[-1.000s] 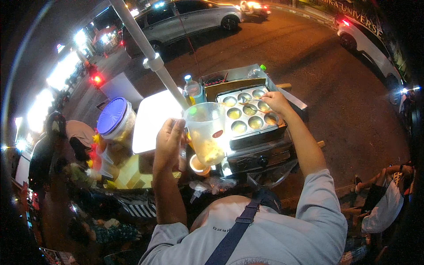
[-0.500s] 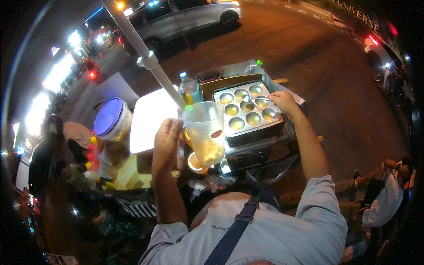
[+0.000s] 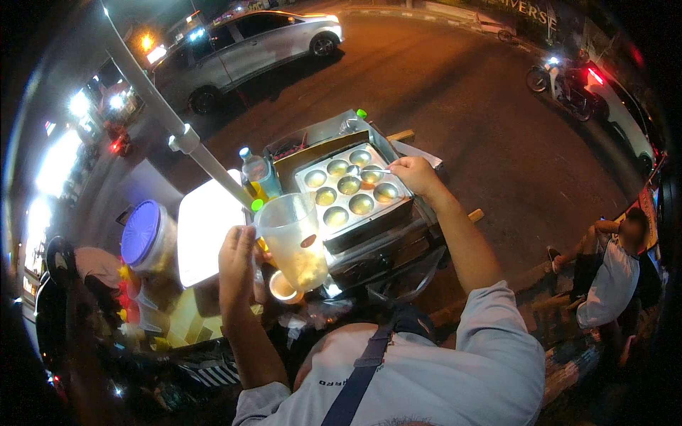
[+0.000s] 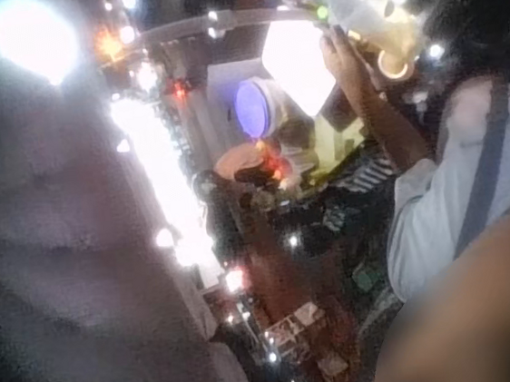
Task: The person prepares small round snacks on a street cart at night. They pour batter into a multi-cup mold, flip and remove cooked items, then add sauce and toppings into a cup before handing it to a customer.
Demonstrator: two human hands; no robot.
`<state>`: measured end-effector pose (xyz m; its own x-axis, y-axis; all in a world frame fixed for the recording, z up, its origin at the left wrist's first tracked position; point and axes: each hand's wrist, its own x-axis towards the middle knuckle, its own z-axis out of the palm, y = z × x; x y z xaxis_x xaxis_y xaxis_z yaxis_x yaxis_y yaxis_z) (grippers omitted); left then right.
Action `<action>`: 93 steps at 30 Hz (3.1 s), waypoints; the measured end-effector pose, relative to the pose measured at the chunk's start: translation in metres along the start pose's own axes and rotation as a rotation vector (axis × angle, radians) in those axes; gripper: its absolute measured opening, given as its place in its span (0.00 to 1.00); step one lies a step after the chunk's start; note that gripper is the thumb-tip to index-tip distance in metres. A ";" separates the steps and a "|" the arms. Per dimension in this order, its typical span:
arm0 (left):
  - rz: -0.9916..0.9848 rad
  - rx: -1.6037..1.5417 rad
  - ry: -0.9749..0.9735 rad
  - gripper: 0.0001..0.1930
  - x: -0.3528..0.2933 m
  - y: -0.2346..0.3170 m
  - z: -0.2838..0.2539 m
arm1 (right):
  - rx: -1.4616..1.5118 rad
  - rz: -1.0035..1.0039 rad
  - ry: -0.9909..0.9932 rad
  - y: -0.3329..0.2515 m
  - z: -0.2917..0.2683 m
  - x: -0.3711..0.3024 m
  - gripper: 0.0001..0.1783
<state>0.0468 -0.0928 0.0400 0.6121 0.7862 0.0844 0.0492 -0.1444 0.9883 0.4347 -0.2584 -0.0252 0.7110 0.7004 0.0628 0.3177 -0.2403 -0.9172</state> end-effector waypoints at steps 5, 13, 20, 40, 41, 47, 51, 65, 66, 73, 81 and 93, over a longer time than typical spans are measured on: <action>0.019 -0.008 -0.023 0.17 0.005 -0.005 0.010 | 0.344 0.027 -0.102 -0.049 -0.013 -0.032 0.14; -0.019 -0.051 -0.002 0.16 0.005 -0.002 0.017 | 0.029 -0.583 -0.329 -0.113 -0.009 -0.094 0.11; 0.025 -0.116 0.015 0.15 0.004 -0.005 0.010 | -0.115 -0.731 -0.248 -0.120 -0.007 -0.104 0.11; 0.238 -0.071 0.695 0.26 -0.198 -0.016 -0.140 | -0.314 -0.552 -0.388 -0.093 0.120 0.034 0.16; 0.197 -0.077 0.750 0.25 -0.207 -0.021 -0.142 | -0.395 -0.552 -0.415 -0.094 0.135 0.044 0.15; -0.064 0.080 1.013 0.19 -0.251 -0.051 -0.159 | -0.824 -0.693 -0.620 -0.104 0.223 0.088 0.12; 0.015 0.101 1.026 0.18 -0.264 -0.084 -0.177 | -0.902 -0.703 -0.612 -0.102 0.257 0.090 0.14; 0.063 0.102 0.824 0.20 -0.194 -0.203 -0.313 | -0.575 -0.160 -0.503 -0.185 0.171 -0.116 0.15; 0.064 0.066 0.789 0.23 -0.188 -0.206 -0.322 | -0.517 0.028 -0.606 -0.196 0.172 -0.144 0.18; 0.078 0.029 0.712 0.24 -0.150 -0.222 -0.357 | -0.270 -0.256 -0.767 -0.174 0.324 -0.291 0.10; 0.082 0.034 0.654 0.28 -0.111 -0.232 -0.366 | -0.117 0.544 -0.985 -0.017 0.417 -0.322 0.27; 0.124 0.093 0.711 0.27 -0.093 -0.238 -0.360 | -0.569 0.490 -1.117 0.120 0.398 -0.268 0.26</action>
<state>-0.3059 0.0848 -0.1572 -0.0420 0.9565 0.2888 0.0990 -0.2837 0.9538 0.0320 -0.2073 -0.3084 0.0240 0.5662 -0.8240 0.5880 -0.6746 -0.4463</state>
